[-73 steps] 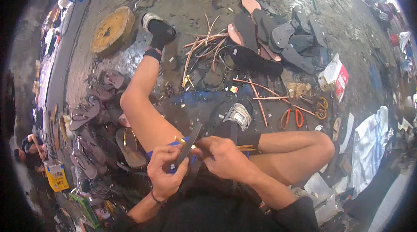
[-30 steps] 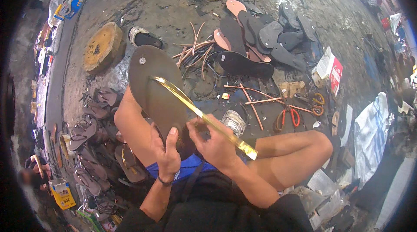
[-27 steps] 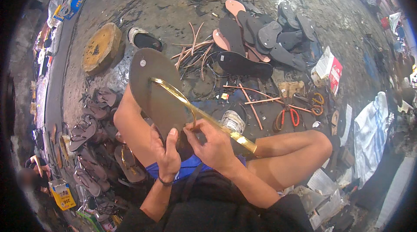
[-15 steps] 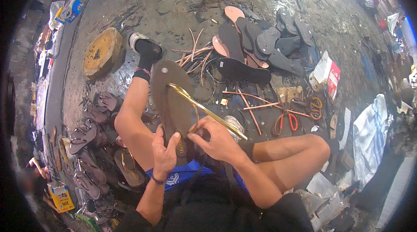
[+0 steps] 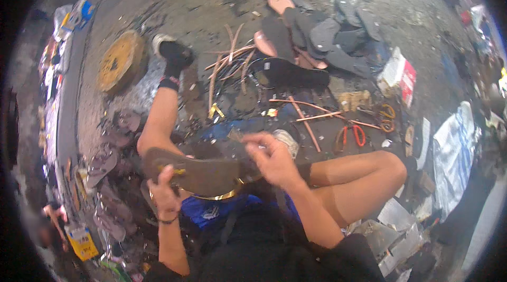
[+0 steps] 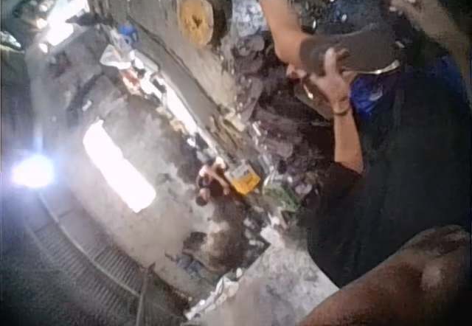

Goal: The person assembles flip-flops by attaching straps to soles. They handle black and pink soles, insert straps through holes, and secure them. The work is performed while sitting on the ground in a cluttered workshop area.

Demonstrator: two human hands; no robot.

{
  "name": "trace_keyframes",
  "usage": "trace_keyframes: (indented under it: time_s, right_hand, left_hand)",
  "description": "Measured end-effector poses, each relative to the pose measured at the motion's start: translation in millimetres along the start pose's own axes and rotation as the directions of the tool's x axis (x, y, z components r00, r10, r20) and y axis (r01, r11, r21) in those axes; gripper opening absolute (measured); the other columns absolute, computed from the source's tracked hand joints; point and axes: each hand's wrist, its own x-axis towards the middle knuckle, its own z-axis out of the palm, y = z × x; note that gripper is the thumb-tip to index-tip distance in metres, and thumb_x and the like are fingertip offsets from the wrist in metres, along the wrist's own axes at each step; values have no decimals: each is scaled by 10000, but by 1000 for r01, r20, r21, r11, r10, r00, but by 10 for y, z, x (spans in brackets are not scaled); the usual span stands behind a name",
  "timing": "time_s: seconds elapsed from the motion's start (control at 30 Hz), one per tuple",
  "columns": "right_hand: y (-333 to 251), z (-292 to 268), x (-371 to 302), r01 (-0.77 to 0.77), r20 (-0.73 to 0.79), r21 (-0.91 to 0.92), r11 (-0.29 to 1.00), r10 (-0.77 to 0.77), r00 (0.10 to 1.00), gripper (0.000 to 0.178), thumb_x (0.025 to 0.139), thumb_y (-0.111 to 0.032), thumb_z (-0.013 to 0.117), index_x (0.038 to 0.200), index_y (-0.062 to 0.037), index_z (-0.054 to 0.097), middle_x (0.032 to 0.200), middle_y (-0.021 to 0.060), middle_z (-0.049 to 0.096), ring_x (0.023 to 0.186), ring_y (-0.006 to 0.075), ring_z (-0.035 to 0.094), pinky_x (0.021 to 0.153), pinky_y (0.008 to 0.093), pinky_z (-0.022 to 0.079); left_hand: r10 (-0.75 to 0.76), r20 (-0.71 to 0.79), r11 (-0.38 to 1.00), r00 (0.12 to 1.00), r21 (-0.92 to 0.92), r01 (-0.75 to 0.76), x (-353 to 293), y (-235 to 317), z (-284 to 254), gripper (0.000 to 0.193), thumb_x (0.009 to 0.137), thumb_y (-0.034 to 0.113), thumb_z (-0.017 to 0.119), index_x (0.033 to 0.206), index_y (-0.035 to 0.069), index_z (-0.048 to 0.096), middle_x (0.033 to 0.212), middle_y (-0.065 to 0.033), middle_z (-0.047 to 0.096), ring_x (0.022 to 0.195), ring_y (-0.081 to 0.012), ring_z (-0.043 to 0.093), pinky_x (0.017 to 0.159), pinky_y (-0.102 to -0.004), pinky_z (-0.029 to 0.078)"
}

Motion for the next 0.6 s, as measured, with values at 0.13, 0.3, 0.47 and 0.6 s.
trace_keyframes:
  time_s: [0.13, 0.3, 0.47, 0.6]
  right_hand:
    - [-96, 375, -339, 342, 176, -371, 863, -297, 939, 134, 903, -140, 742, 1002, -50, 731, 931, 104, 660, 802, 262, 676, 740, 340, 550]
    - [-85, 412, -432, 407, 169, -451, 795, -372, 913, 110, 875, -145, 752, 954, -76, 722, 886, 80, 643, 747, 265, 691, 676, 363, 561]
    - [1, 500, -555, 453, 80, -565, 690, -501, 862, 123, 828, -150, 773, 910, -100, 695, 844, 60, 625, 696, 262, 691, 599, 370, 557]
    - [-3, 542, -637, 465, 74, -569, 679, -521, 850, 132, 819, -137, 776, 889, -88, 676, 828, 62, 619, 681, 251, 682, 579, 362, 552]
  left_hand:
    - [-48, 479, 864, 876, 461, -205, -299, 8, 175, 224, 885, 98, 755, 1046, -44, 690, 980, -73, 734, 894, -141, 671, 801, -318, 547]
    - [-114, 563, 796, 819, 545, -263, -275, 81, 69, 223, 882, 85, 742, 1065, -33, 692, 982, -86, 748, 899, -136, 675, 815, -320, 547]
    - [-56, 617, 802, 785, 496, -333, -306, 79, 98, 247, 879, 82, 739, 1094, -21, 676, 1015, -97, 742, 923, -170, 686, 837, -333, 550]
    - [-29, 645, 757, 764, 513, -404, -346, 101, 116, 268, 877, 82, 741, 1116, -16, 669, 1036, -121, 733, 932, -207, 695, 854, -339, 550]
